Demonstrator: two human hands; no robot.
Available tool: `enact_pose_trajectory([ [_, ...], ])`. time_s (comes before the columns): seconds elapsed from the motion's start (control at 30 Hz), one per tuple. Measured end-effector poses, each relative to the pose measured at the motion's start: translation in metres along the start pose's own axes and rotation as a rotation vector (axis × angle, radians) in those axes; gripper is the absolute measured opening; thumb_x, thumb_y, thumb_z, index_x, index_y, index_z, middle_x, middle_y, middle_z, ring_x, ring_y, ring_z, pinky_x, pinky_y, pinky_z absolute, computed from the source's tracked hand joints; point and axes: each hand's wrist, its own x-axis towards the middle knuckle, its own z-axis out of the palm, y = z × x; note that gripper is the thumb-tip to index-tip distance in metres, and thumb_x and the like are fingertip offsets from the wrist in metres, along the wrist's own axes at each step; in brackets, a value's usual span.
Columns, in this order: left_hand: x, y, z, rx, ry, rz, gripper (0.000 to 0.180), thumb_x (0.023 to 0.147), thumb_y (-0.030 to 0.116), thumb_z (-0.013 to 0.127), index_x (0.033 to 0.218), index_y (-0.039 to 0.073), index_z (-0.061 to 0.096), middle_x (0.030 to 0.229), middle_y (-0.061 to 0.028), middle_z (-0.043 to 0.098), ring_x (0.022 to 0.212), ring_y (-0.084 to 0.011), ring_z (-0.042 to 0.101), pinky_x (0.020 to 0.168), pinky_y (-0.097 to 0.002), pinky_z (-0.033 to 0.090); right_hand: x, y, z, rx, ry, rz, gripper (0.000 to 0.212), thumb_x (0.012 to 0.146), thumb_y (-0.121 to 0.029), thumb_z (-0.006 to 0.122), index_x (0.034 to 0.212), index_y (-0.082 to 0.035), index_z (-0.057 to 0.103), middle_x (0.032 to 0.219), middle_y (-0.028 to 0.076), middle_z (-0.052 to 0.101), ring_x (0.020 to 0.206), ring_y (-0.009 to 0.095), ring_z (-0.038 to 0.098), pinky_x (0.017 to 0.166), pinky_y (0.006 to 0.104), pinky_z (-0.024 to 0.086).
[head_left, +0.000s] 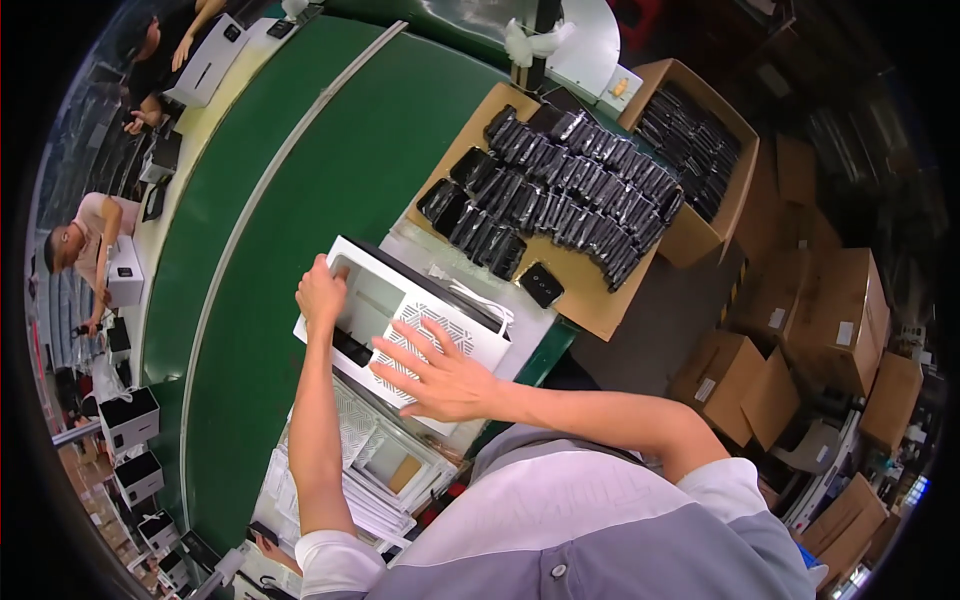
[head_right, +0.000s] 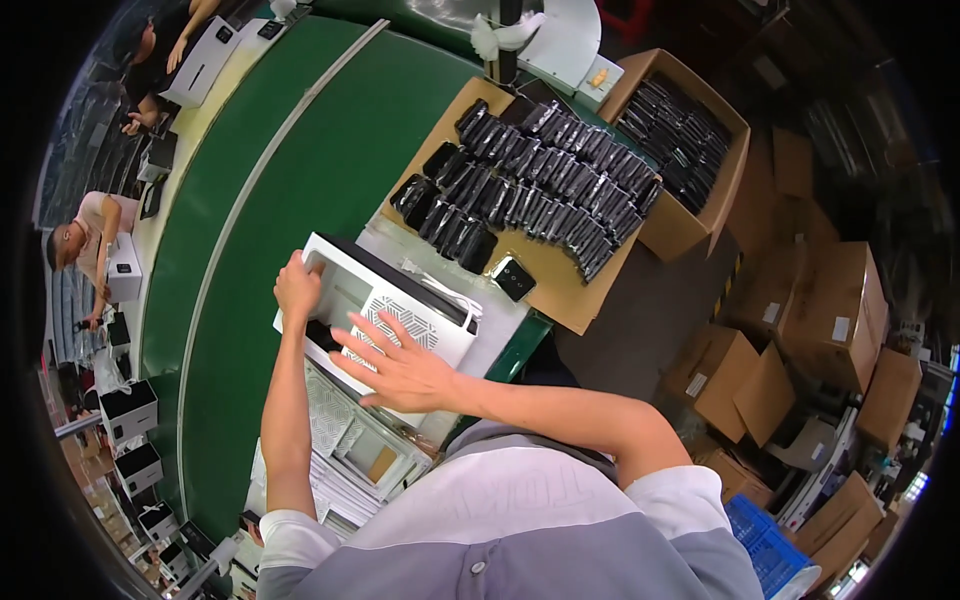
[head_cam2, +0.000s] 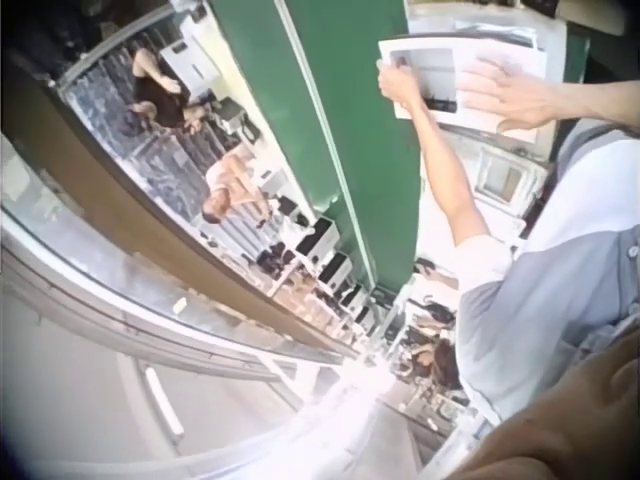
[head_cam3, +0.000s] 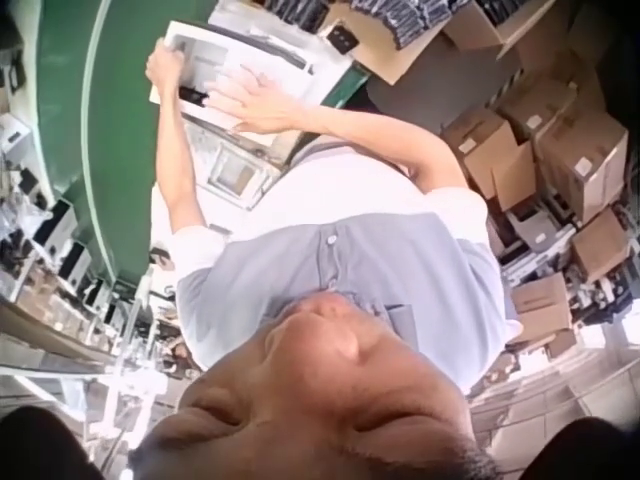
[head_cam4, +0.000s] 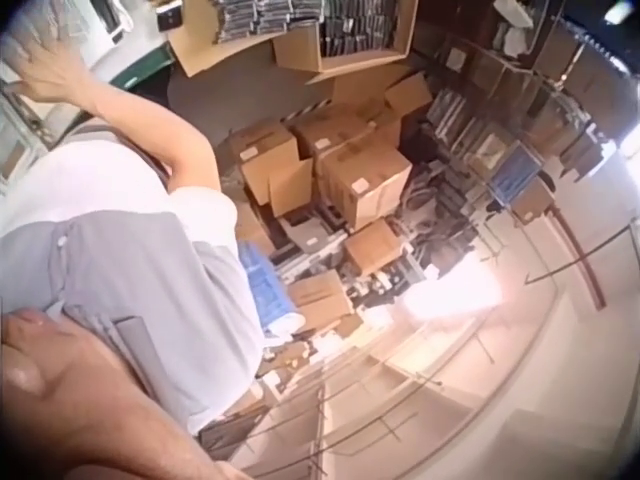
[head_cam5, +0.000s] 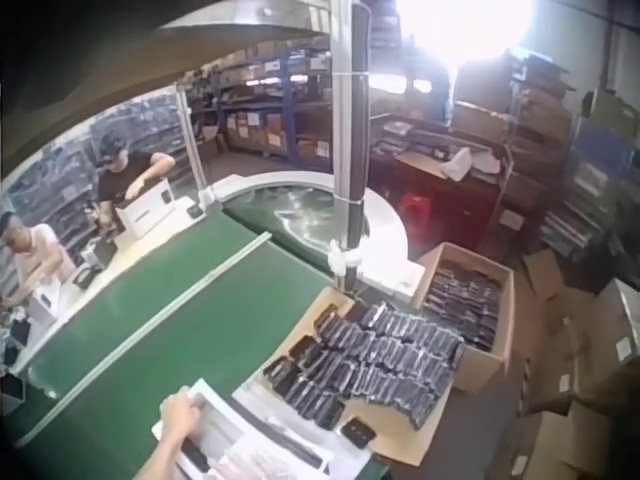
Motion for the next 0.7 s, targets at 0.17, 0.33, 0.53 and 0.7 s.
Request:
enact_pose_trajectory([
  [0.17,-0.004,0.005,-0.001,0.029,0.007,0.006,0.038,0.086,0.025,0.074,0.117,0.006,0.061,0.096,-0.0238,0.073,0.093,-0.048,0.068,0.081,-0.058,0.052,-0.027,0.033,0.03,-0.057,0.005,-0.156,0.086,0.084,-0.056,0.07,0.153,-0.018,0.037,0.162,0.007,0.033,0.152,0.034,0.023,0.124,0.0565,0.015],
  [0.33,-0.024,0.003,-0.006,0.085,0.154,0.054,0.057,0.081,0.015,0.076,0.133,0.006,0.054,0.129,-0.0266,0.059,0.119,-0.0466,0.057,0.099,-0.0533,0.045,-0.037,0.03,0.031,0.074,0.078,-0.183,0.079,0.085,-0.046,0.073,0.149,-0.013,0.041,0.16,0.011,0.035,0.151,0.035,0.025,0.123,0.0523,0.021],
  [0.53,-0.173,0.088,-0.041,-0.253,0.197,0.455,0.027,0.084,0.008,0.073,0.109,-0.001,0.066,0.096,-0.0215,0.067,0.095,-0.038,0.065,0.087,-0.0448,0.051,-0.146,0.11,-0.028,0.204,0.427,0.479,0.042,0.074,0.003,0.069,0.115,0.0,0.06,0.11,0.02,0.061,0.104,0.042,0.056,0.092,0.0506,0.045],
  [0.7,-0.274,0.133,-0.023,-0.009,-0.232,0.29,0.022,0.086,0.025,0.076,0.09,0.006,0.066,0.066,-0.0141,0.068,0.057,-0.0385,0.066,0.054,-0.0475,0.051,-0.181,0.168,-0.023,0.007,0.195,0.49,0.032,0.079,0.001,0.063,0.111,-0.001,0.061,0.106,0.015,0.058,0.102,0.034,0.054,0.086,0.0418,0.045],
])
